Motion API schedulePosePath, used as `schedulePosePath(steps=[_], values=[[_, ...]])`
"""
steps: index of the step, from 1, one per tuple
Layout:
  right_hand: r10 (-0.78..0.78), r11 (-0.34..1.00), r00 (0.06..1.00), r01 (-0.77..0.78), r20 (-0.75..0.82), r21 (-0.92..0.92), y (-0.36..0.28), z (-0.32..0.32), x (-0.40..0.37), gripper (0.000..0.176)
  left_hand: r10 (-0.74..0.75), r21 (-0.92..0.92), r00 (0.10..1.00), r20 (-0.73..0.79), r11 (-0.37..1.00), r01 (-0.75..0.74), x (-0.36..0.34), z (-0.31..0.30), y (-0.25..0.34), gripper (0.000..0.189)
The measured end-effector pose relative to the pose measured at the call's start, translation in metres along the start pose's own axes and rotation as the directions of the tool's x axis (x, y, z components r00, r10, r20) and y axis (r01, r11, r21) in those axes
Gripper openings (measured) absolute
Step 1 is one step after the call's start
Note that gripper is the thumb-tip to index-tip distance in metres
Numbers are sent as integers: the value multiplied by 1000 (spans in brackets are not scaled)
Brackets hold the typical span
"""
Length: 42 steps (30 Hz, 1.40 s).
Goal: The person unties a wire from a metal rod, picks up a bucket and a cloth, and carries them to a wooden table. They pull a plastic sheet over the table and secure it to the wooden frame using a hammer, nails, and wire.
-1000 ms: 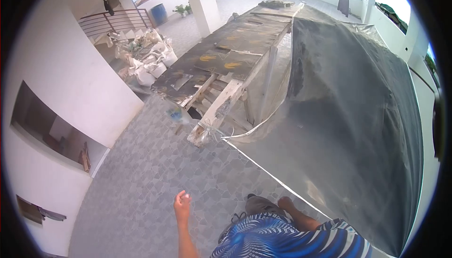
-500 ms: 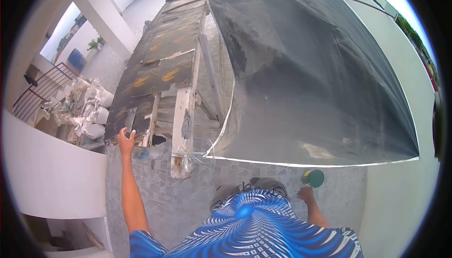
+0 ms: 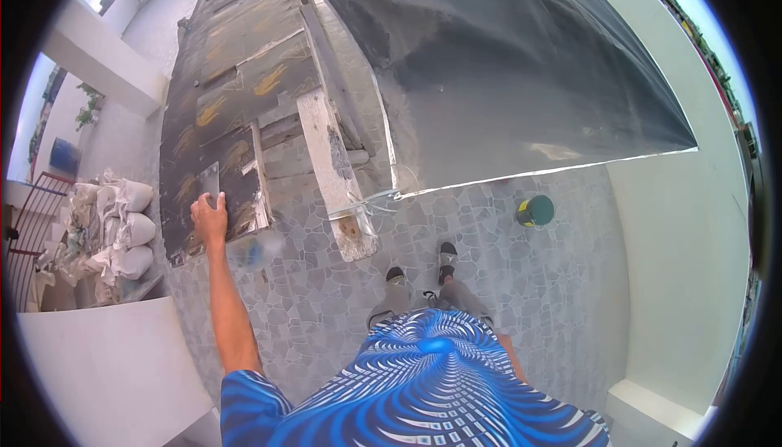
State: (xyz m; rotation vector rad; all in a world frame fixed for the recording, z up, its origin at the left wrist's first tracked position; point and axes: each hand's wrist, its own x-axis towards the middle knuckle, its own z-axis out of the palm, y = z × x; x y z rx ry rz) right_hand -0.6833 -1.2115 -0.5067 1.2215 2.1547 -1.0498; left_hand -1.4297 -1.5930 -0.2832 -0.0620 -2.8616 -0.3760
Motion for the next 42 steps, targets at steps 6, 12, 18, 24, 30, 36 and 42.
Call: schedulePosePath(steps=[6,12,18,24,30,36,42], values=[[77,991,992,-65,-101,116,12,39,-43,23,-122,65,993,7,990,121,16,2,-3,64],[501,339,859,-306,104,890,-33,37,-90,38,-140,132,971,194,984,115,33,-18,2,77],[471,300,875,-284,117,911,-4,89,-126,37,-62,153,981,186,988,33,20,-45,-2,87],[476,369,871,-321,120,872,10,152,-172,34,22,-43,993,112,999,-17,-24,-77,-6,90],[459,394,887,-153,-49,906,-17,163,-193,34,230,-496,963,142,858,-131,-80,-94,22,82],[320,390,919,91,-228,916,-122,140,-183,43,631,-864,706,322,501,-53,-191,-110,78,77],[-157,63,950,283,-271,957,-317,91,-189,57,903,-901,385,189,315,-297,-283,-112,56,77]])
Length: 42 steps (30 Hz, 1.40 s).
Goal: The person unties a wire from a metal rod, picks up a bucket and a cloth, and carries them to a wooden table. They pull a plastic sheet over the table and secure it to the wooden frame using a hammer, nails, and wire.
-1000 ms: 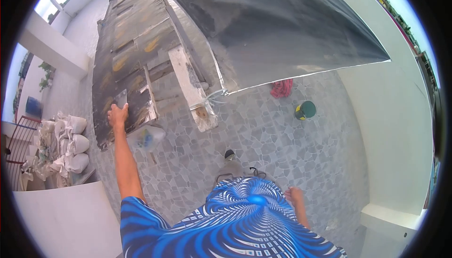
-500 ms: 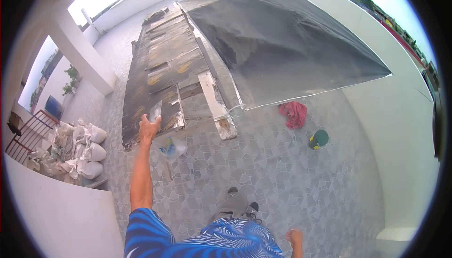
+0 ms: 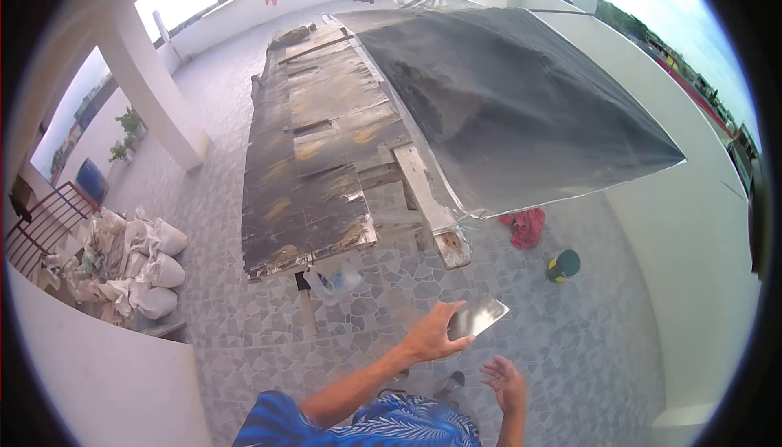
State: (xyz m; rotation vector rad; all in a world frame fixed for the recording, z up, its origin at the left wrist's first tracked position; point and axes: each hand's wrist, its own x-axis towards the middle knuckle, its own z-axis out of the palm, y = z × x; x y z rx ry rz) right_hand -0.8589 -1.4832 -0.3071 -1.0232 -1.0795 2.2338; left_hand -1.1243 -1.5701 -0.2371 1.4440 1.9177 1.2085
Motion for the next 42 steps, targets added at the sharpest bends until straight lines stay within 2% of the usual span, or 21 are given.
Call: schedulePosePath(steps=[3,4,6,7,8,10,12,14,16,18,20,22,25,27,29,30,31,34,37,40,42], values=[[-48,979,977,4,207,205,-5,63,-1,56,8,90,993,120,996,-19,-29,9,-9,78],[-28,978,983,-11,182,207,2,73,1,54,28,130,992,126,991,-45,-33,7,-13,79],[25,975,994,-48,105,219,29,75,8,50,63,188,985,163,978,-94,-49,12,-20,79],[87,988,995,-91,42,126,44,68,12,45,8,230,973,233,971,-63,-52,9,-16,83],[146,989,989,-145,-30,40,50,62,13,40,17,229,960,278,970,-84,-55,7,-14,84],[100,993,973,-85,-209,82,35,86,8,31,59,239,937,345,960,-148,-44,3,-16,86],[48,995,951,-18,-305,100,18,89,8,29,75,163,925,373,976,-145,-18,-8,-13,85],[2,999,930,15,-368,43,17,72,5,29,188,254,965,185,939,-231,26,-19,-19,72],[-38,997,914,7,-404,-79,27,24,5,30,262,214,964,-37,945,-249,90,-33,-23,55],[-85,994,874,40,-479,-104,28,-4,-5,31,202,104,961,-191,977,-185,163,-44,-38,33],[-130,990,831,76,-541,-121,23,-18,-22,32,23,-52,985,-172,998,-33,245,-47,-83,28],[-189,981,763,119,-618,-153,20,-29,-41,36,-248,-204,965,-82,952,227,311,-46,-116,34],[-149,986,685,53,-713,-155,43,-74,-74,36,-321,263,946,47,918,298,358,-39,-137,36],[-108,994,638,72,-762,-81,57,-99,-93,36,-310,585,916,255,804,109,375,-34,-144,38],[-51,997,581,75,-812,-9,66,-120,-112,38,-445,583,852,275,782,221,381,-23,-133,44],[-21,997,551,70,-834,21,71,-131,-120,40,-560,419,799,219,794,441,377,-20,-126,48],[-19,997,545,70,-838,22,75,-142,-129,40,-669,225,718,191,742,632,373,-17,-122,51],[-11,998,520,64,-854,26,73,-176,-134,40,-718,63,680,146,693,718,379,-1,-152,60],[46,999,495,-25,-868,39,72,-212,-146,41,-798,-15,547,255,562,827,382,1,-150,69],[89,995,467,-78,-880,59,58,-236,-148,45,-865,-88,404,298,396,914,402,5,-179,70],[41,998,456,-59,-889,15,49,-239,-141,46,-893,-138,317,319,287,948,420,6,-200,73]])
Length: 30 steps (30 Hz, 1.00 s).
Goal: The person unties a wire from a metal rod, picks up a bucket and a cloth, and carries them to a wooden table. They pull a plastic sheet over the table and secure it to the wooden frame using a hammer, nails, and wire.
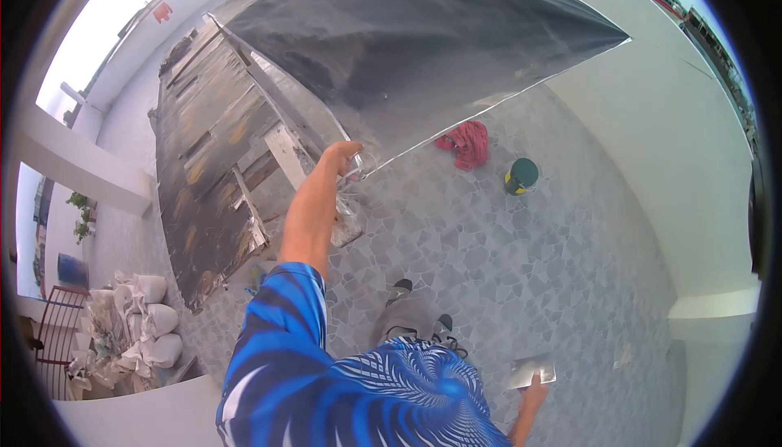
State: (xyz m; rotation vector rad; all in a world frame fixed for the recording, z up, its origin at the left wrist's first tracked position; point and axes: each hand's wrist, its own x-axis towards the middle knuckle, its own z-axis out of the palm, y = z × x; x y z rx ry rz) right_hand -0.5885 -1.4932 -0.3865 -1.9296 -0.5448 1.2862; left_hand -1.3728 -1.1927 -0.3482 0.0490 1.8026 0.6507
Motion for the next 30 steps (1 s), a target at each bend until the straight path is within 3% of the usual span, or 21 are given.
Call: schedulePosePath(steps=[1,4,7,10,11,13,16,18,21,22,23,27,30], values=[[-25,1000,1000,25,-6,1,-3,6,-1,46,-44,-41,999,5,998,45,12,-3,6,75],[-5,1000,997,5,-82,5,-9,32,-2,45,-37,163,994,-100,985,53,12,4,9,68],[30,999,998,-28,-51,28,-24,82,-20,45,-61,-54,994,-92,997,56,37,-4,0,49],[15,1000,998,-14,61,-12,-17,120,-23,43,49,-184,976,-210,979,-89,25,-3,-4,33],[-4,989,997,16,81,-147,-17,129,-23,41,89,-194,975,-203,973,-129,25,-7,-2,29],[-32,972,989,64,143,-228,-15,141,-22,42,168,-217,967,-193,954,-208,22,-17,2,23],[-115,957,975,160,191,-240,-39,172,-27,44,342,-287,936,-88,891,-353,-51,-25,7,28],[-197,931,960,247,199,-270,-47,178,-29,44,457,-223,881,-127,852,-474,-97,-25,-1,24],[-141,899,965,219,223,-379,-65,177,-24,44,596,-101,791,-134,786,-610,-154,-15,-22,21],[-184,895,958,256,220,-365,-69,178,-23,45,638,-62,758,-132,758,-649,-171,-11,-28,21],[-223,889,950,290,219,-353,-71,178,-22,45,678,51,712,-181,729,-682,-186,-5,-35,24],[-278,872,931,348,238,-345,-67,168,-19,47,716,29,669,-197,687,-726,-208,24,-71,27],[-206,833,942,311,266,-458,-62,157,-16,50,749,-2,622,-227,639,-769,-218,39,-87,30]])
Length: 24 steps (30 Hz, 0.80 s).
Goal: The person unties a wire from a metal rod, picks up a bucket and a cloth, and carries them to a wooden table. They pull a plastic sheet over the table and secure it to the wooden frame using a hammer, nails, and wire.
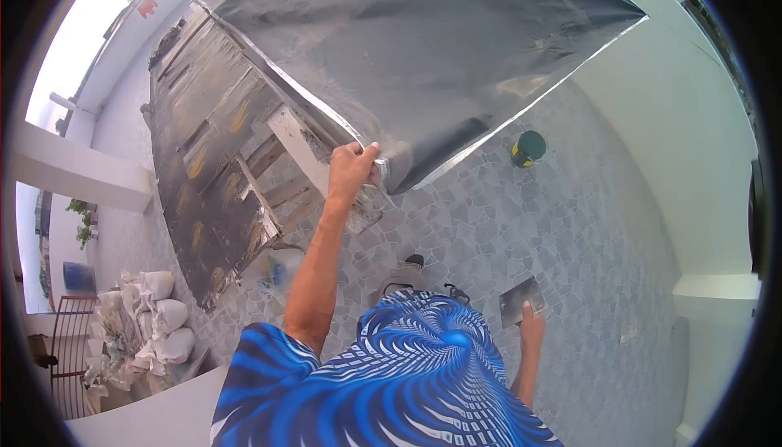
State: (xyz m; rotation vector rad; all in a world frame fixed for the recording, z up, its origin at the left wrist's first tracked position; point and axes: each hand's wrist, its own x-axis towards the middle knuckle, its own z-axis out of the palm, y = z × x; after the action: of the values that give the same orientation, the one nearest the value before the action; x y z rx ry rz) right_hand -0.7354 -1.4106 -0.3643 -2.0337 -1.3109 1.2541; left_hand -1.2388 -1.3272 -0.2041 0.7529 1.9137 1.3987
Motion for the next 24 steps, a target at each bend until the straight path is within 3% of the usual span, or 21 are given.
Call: schedulePosePath(steps=[1,5,8,11,16,19,24], values=[[-1,996,1000,2,-6,84,14,4,3,53,9,-9,1000,-10,1000,-9,-5,1,-1,30],[-11,1000,999,10,45,10,13,0,-8,48,67,-115,996,-52,991,-73,-17,7,3,31],[-18,998,999,20,34,-57,13,2,-15,50,133,-46,989,-67,990,-136,-23,5,16,30],[-17,993,999,21,34,-116,8,0,-18,54,33,-379,999,37,925,-16,-25,0,12,27],[-42,991,998,47,43,-126,6,4,-13,54,-108,-476,990,86,869,136,-34,13,-19,22],[-64,992,997,59,38,109,15,13,-7,51,-141,-529,986,90,832,168,-35,22,-37,20],[-48,997,994,42,94,57,27,16,8,48,-133,-537,981,140,822,188,-31,27,-54,19]])
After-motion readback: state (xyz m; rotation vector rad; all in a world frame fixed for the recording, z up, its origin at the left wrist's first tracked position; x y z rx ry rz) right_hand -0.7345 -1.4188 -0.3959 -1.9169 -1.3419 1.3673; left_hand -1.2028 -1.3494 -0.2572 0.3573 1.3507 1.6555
